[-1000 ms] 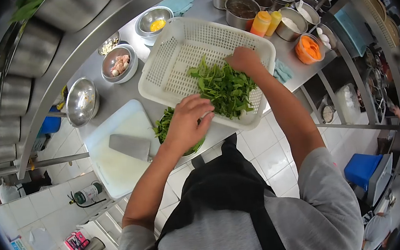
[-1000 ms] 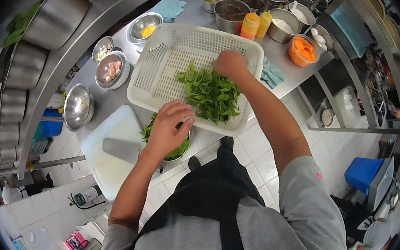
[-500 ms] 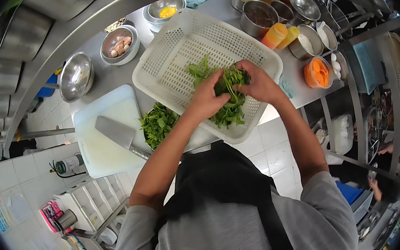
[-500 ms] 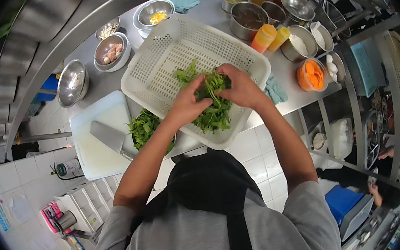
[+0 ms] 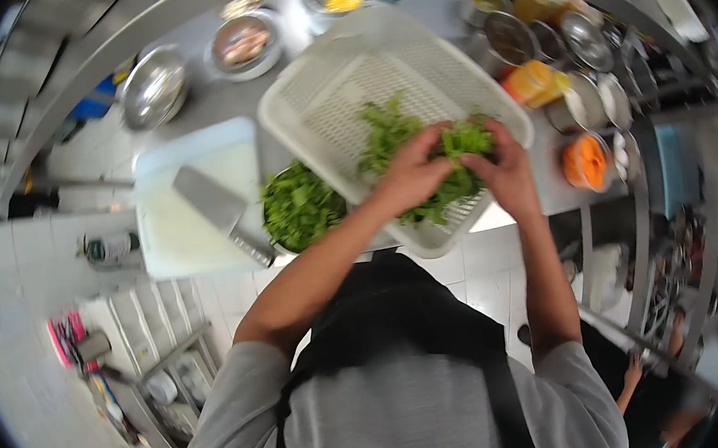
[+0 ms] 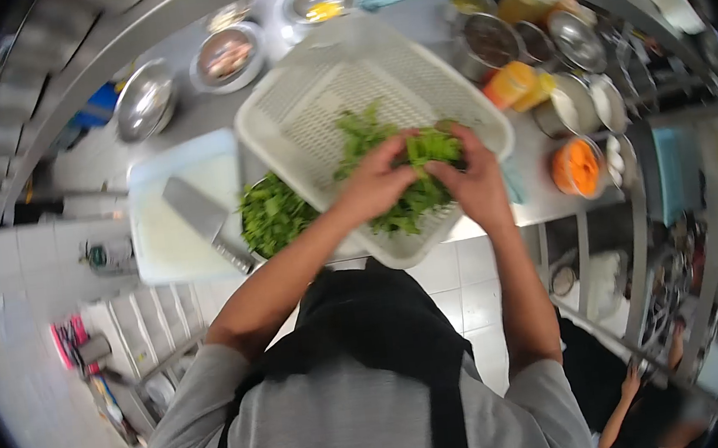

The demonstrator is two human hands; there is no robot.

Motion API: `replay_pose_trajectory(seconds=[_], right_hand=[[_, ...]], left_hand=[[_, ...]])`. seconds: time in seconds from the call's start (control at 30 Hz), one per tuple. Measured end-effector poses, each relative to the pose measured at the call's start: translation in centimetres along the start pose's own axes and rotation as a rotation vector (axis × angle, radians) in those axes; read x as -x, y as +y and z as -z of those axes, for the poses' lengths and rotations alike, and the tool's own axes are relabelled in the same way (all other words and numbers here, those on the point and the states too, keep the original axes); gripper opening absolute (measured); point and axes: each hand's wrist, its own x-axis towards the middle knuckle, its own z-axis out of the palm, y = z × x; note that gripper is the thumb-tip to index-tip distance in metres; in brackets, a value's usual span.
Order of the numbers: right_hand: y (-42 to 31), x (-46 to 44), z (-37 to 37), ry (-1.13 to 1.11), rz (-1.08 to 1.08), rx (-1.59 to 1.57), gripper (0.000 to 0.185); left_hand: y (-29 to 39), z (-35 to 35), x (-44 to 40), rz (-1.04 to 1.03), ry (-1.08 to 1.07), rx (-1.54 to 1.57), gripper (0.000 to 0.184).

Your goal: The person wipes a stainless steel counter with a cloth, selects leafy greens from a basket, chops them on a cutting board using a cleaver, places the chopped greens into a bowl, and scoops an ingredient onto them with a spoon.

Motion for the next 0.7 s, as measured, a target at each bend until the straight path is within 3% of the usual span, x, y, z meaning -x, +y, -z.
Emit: replay_pose_trajectory(seconds=[0.03,0.1,0.2,0.33,0.47,0.57,0.7], right_hand=[[-0.6,0.0,0.3,-0.013,-0.016,0.029,0.055],[-0.9,0.3,1.2,-0.03,-0.057,0.006,0.053],[-1.1,0.8,1.6,-0.033,-0.091,-0.159,0.051],[-0.2,1.3,2.6,-0.11,-0.154,-0.115,0.05],[-2.4,1.5,2.2,-0.102,-0.107,0.121,0.049],[-1.6,1.4,2.2,0.078,-0.113,-0.083,0.041],[-0.3,1.4,3.3,0.116,-0.118,-0.235,0.027]], left_hand=[[0.7,-1.0,0.1,-0.18,0.018,-0.238,0.05],[4.2,-2.1,0.4,-0.091,0.03,-0.172,0.043],[4.2,-3.8,1.4,-0.125,0.269,-0.083,0.038],[3.4,-2.6,1.5,0.091,0.07,0.133,0.03],[4.2,-2.3,1.8,0.181,0.053,0.266,0.029],[2.7,-1.3,1.5,0.167,0.128,0.277,0.028],[3.4,1.8,1.5,0.246,0.165,0.496,0.026]])
